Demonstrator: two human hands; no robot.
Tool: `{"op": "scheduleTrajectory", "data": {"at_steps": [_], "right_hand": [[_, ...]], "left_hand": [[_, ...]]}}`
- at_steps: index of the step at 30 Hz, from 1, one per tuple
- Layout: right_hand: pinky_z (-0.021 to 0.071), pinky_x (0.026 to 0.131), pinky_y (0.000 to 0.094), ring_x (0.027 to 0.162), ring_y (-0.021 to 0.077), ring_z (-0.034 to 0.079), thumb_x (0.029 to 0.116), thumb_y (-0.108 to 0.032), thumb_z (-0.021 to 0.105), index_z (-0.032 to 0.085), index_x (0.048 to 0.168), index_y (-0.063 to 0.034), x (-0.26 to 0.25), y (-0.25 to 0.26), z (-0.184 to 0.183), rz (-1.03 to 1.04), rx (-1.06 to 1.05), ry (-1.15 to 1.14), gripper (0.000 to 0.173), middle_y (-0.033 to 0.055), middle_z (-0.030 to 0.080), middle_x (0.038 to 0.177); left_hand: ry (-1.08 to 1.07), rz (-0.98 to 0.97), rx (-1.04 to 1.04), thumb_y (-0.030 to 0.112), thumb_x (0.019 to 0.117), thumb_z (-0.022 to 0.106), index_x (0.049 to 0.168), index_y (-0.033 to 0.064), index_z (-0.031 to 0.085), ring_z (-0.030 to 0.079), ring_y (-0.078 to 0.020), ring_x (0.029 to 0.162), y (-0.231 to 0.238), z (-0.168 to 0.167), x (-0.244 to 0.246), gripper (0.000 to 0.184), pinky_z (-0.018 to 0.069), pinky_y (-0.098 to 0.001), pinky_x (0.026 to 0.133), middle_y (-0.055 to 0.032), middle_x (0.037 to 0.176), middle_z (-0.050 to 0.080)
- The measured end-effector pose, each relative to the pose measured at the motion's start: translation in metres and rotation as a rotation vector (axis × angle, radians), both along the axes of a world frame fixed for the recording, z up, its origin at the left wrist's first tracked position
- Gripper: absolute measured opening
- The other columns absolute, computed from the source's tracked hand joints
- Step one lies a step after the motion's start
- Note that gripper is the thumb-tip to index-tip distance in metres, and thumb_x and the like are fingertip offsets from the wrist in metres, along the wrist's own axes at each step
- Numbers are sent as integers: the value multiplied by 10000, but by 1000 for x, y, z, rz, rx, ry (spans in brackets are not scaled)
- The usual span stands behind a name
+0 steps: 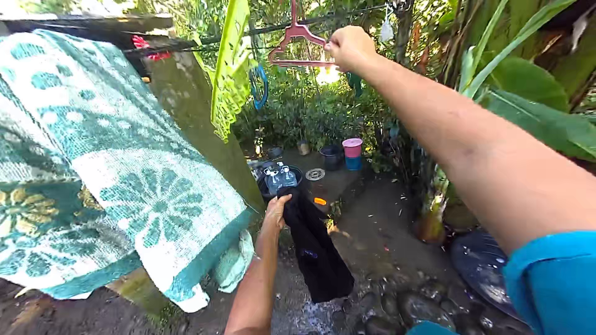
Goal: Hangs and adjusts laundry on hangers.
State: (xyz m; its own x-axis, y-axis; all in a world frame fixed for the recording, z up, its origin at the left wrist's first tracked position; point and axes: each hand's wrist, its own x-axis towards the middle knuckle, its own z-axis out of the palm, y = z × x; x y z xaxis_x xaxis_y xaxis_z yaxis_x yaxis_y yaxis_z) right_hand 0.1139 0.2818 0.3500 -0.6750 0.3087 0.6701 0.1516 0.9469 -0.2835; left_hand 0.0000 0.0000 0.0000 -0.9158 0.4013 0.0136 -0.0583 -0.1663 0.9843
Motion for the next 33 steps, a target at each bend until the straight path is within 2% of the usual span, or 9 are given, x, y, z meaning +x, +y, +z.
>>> {"op": "scheduleTrajectory", "data": {"at_steps": [7,10,12,13,15,20,24,31,33], "right_hand": [[484,988,684,1238,425,620,1034,-269,527,692,1249,-54,-17,-23,19,-67,-7,-83,347,235,649,1314],[454,998,707,1267,435,594,1016,-297,546,680,1289,-68,-13,-25,20,-119,-9,-138,381,236,636,1338],[422,989,740,1262,481,569,993,-291,596,666,1255,8,-7,-13,5,-138,-5,-248,404,290,620,1309],[426,955,749,1209,497,583,963,-277,633,678,1164,48,-6,0,-9,-141,24,-308,386,310,633,1240],[411,947,762,1147,517,595,972,-259,662,688,1091,78,7,19,-45,-93,71,-477,359,333,646,1155],[467,793,720,896,407,669,1038,-304,620,759,937,-87,87,9,-121,94,130,-601,277,185,705,897],[483,750,713,875,401,686,1036,-364,611,762,941,-138,98,-2,-154,83,149,-630,287,153,712,871],[475,736,688,820,340,663,1042,-317,601,747,917,-125,110,41,-135,232,145,-555,271,115,685,826],[497,693,604,756,268,645,1039,-324,584,731,941,-118,128,63,-124,265,86,-475,272,86,664,804]], "left_hand": [[38,-47,-18,116,1001,629,1199,-29,632,729,-229,933,25,0,-1,245,610,-412,854,-161,1015,737],[53,-45,-64,151,1012,629,1216,-15,627,718,-221,921,31,7,1,263,601,-410,850,-154,1015,728],[68,-67,-139,220,1012,649,1268,20,623,710,-223,936,30,7,1,326,594,-429,857,-141,1056,726],[74,-86,-148,227,999,666,1273,31,622,713,-219,924,29,5,1,340,600,-430,842,-134,1056,729],[65,-121,-115,154,971,690,1284,18,604,718,-223,927,30,5,0,352,609,-433,845,-142,1063,727],[83,-161,-66,60,953,680,1235,6,622,719,-198,918,41,6,-5,294,606,-403,850,-124,1040,730],[179,-261,-53,74,969,676,1200,1,636,722,-175,910,58,13,6,245,609,-384,853,-101,1020,738],[533,-366,-67,84,906,761,1055,-6,697,732,-119,851,103,36,8,185,618,-348,842,-58,927,762],[512,-349,-68,115,931,747,1099,-7,691,735,-132,877,108,40,-2,215,618,-358,858,-68,960,762]]}}
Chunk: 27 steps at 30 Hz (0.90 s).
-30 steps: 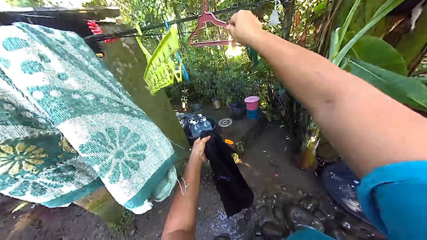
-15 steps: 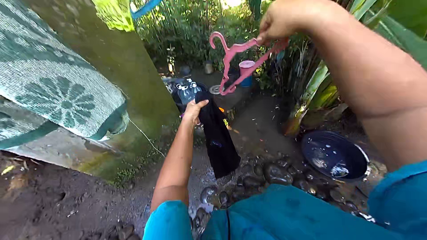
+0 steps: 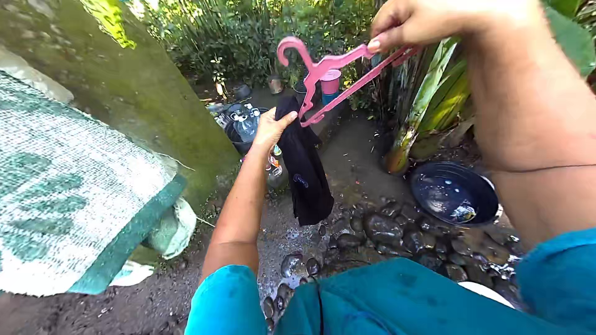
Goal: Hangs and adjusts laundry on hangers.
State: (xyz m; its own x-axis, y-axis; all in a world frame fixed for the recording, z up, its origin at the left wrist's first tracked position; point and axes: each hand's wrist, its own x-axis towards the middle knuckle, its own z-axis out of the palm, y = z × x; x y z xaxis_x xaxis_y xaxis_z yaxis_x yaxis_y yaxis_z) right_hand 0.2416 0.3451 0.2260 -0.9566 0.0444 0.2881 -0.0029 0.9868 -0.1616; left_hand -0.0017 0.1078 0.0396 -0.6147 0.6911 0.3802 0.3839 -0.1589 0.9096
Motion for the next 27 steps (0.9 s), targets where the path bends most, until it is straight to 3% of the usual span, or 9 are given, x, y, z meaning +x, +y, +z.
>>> {"op": "scheduleTrajectory", "data": {"at_steps": [3,4,9,13,16,19,22,24,27], "right_hand": [[474,581,247,619,17,534,1039,-283,559,674,886,-141,23,21,4,24,-177,90,239,-58,583,727],[458,546,224,588,7,519,1038,-281,559,664,860,-143,25,24,2,27,-201,96,249,-65,569,702],[485,720,683,818,362,671,1025,-365,586,737,939,-110,3,16,-20,-137,-60,27,309,142,689,855],[454,798,712,953,410,680,1042,-386,576,751,974,-151,-12,15,-34,-146,123,33,301,150,718,936],[358,1088,668,1143,353,647,1040,-406,575,766,1116,-175,-9,50,-67,-97,96,582,310,98,750,1107],[491,1005,404,1100,240,619,991,-320,669,615,1172,44,-11,60,-147,-125,-357,1168,410,173,653,1146],[569,939,424,1136,255,629,828,-341,830,366,1452,50,-48,44,-256,-69,-954,758,870,195,594,1295],[588,953,414,1096,199,679,881,-165,801,510,1422,-11,-73,49,-305,26,-1295,456,634,146,678,1234],[584,704,360,856,145,664,990,-181,680,647,1247,-29,-79,76,-299,-72,-1360,358,300,83,705,1046]], "left_hand": [[-97,1,33,148,986,684,1176,0,650,725,-145,914,5,1,-10,244,607,-362,880,-74,1008,745],[-127,-7,44,155,1003,661,1184,7,639,724,-147,919,7,1,-10,235,606,-362,883,-72,1010,743],[-146,-103,75,114,998,650,1158,20,637,719,-128,904,30,13,16,186,606,-348,869,-42,979,741],[-4,-86,96,89,912,754,1079,2,684,722,-119,838,66,24,25,201,614,-334,818,-45,926,752],[57,-6,126,123,923,758,1092,-10,692,724,-122,863,94,38,19,224,610,-333,845,-62,946,753],[53,-13,83,133,929,755,1087,7,693,720,-108,829,106,63,19,211,610,-311,812,-46,919,751],[79,-72,-80,135,924,759,1087,28,694,717,-92,816,107,94,27,206,609,-297,807,-25,914,750],[134,-107,-241,122,912,769,1064,41,701,712,-76,796,101,109,34,185,609,-282,788,-10,902,748],[244,-93,-498,130,891,791,1003,60,722,688,-48,737,80,121,33,149,591,-258,742,4,852,739]]}}
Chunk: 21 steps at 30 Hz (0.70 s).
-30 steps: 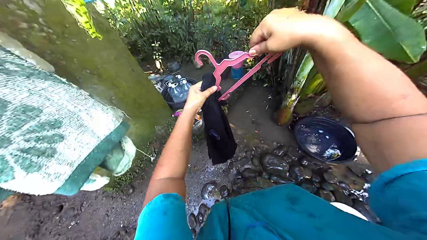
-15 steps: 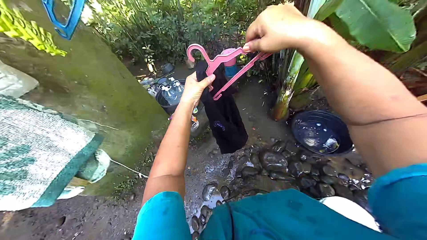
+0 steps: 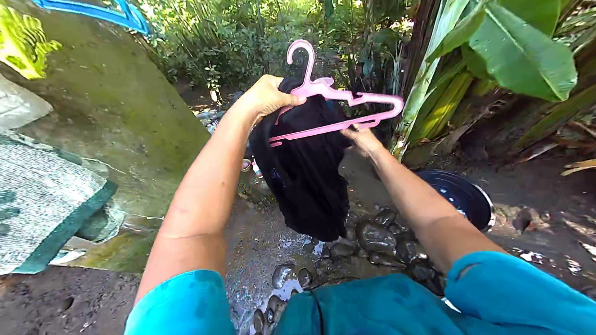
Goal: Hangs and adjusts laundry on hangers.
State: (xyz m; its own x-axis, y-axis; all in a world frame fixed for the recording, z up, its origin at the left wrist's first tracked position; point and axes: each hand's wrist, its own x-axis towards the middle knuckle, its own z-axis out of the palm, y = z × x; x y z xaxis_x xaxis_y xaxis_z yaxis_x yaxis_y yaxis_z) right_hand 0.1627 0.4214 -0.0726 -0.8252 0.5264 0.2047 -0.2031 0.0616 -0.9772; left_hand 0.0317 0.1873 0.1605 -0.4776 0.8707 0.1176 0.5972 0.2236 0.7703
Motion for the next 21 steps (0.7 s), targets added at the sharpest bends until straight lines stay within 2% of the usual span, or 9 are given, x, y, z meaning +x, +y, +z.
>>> {"op": "scheduleTrajectory", "data": {"at_steps": [1,3,6,11,13,15,18,20,21], "right_hand": [[567,665,335,803,123,645,1001,-215,660,659,1215,-37,2,10,11,-46,60,-22,279,66,695,1000],[598,783,338,832,97,682,991,-217,682,707,1103,-20,6,27,34,-75,146,39,227,51,730,956],[560,912,363,953,113,659,1003,-195,652,696,1099,4,5,35,64,-94,225,90,225,69,703,1033],[528,878,293,918,60,630,1021,-176,608,694,1015,-34,-4,9,106,-190,414,200,166,27,679,976],[519,933,280,974,66,648,1035,-179,581,735,1090,-24,-1,-9,124,-239,616,229,226,61,718,1044],[511,859,299,885,110,642,1037,-176,566,712,991,14,6,-33,140,-285,833,316,243,104,698,934],[538,808,367,873,178,640,980,-196,616,692,961,32,47,-70,172,125,1045,285,241,131,673,928],[564,872,357,1017,147,649,895,-486,693,729,1084,-53,65,-70,189,434,1165,212,474,61,705,1103],[554,940,382,1115,162,639,868,-587,693,733,1143,-85,66,-64,192,423,1201,224,573,45,706,1196]], "left_hand": [[43,30,-74,153,885,802,1004,66,732,683,-49,741,-9,-1,-3,163,586,-268,749,-1,860,739],[118,107,-173,188,869,824,985,71,731,673,-67,748,-26,-10,-10,190,575,-307,762,-18,864,730],[225,197,-240,258,866,835,967,42,734,684,-172,794,-47,-28,-23,259,564,-451,805,-94,881,729],[479,301,-259,346,891,796,900,3,718,676,-403,896,-67,-52,-35,353,499,-688,826,-218,897,702],[572,389,-332,390,930,740,933,26,711,672,-456,956,-70,-56,-29,365,492,-728,800,-238,959,700],[626,500,-375,414,974,674,1017,60,711,670,-472,1036,-71,-60,-19,358,495,-730,814,-239,1053,706],[593,565,-133,409,987,657,1069,84,741,681,-435,1055,-76,-62,-18,346,491,-711,867,-206,1060,729],[548,544,95,404,946,710,995,80,756,699,-351,980,-83,-60,-26,331,501,-665,859,-151,979,742],[539,521,179,401,930,729,979,86,760,702,-307,959,-85,-61,-28,320,505,-636,859,-122,965,745]]}}
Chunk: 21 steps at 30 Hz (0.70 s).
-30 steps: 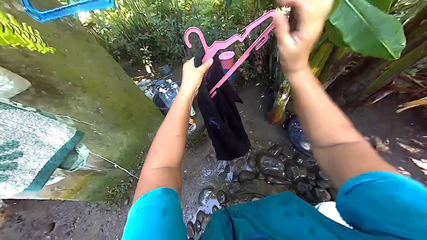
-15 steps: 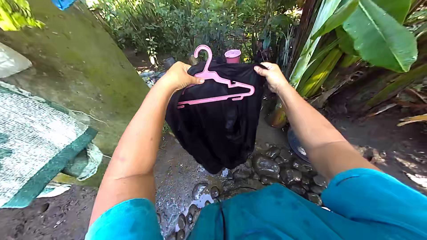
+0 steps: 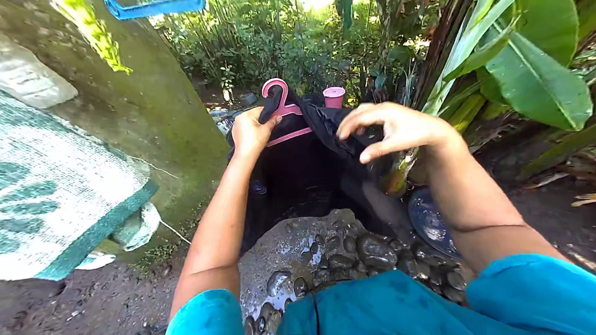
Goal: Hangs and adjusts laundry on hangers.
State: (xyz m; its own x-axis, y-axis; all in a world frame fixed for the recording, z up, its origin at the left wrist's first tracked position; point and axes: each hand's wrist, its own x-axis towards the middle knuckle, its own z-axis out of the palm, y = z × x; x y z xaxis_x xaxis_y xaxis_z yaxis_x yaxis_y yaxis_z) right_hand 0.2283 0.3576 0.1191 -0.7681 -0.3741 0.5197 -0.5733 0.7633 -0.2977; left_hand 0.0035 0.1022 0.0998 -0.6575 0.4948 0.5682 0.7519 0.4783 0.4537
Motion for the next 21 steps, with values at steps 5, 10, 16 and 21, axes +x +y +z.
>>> {"op": "scheduleTrajectory", "data": {"at_steps": [5,10,16,21], "right_hand": [[524,1006,618,1198,325,658,1023,-419,610,575,1432,-138,-50,-6,-10,-444,184,6,497,125,680,1296],[540,825,674,1000,409,709,1076,-315,534,653,1252,-107,-107,4,-7,-598,31,-18,297,186,726,1052],[479,858,758,1101,491,665,1056,-344,565,650,1313,-125,-151,25,85,-786,-37,130,349,236,704,1183],[441,904,779,1170,517,620,1033,-348,586,666,1280,-81,-173,22,174,-891,1,178,372,274,667,1243]], "left_hand": [[66,-184,124,352,906,770,1054,153,790,728,-201,984,21,2,12,249,566,-571,912,-38,1015,774],[151,-20,98,332,932,755,1152,155,771,675,-270,1168,54,28,9,282,520,-587,997,-60,1247,724],[264,-284,363,138,914,734,1458,119,562,593,-239,1288,69,36,37,571,608,-423,920,-136,1657,308],[229,-583,286,145,965,677,1317,65,679,615,-195,1282,46,-2,10,361,602,-378,969,-117,1594,437]]}}
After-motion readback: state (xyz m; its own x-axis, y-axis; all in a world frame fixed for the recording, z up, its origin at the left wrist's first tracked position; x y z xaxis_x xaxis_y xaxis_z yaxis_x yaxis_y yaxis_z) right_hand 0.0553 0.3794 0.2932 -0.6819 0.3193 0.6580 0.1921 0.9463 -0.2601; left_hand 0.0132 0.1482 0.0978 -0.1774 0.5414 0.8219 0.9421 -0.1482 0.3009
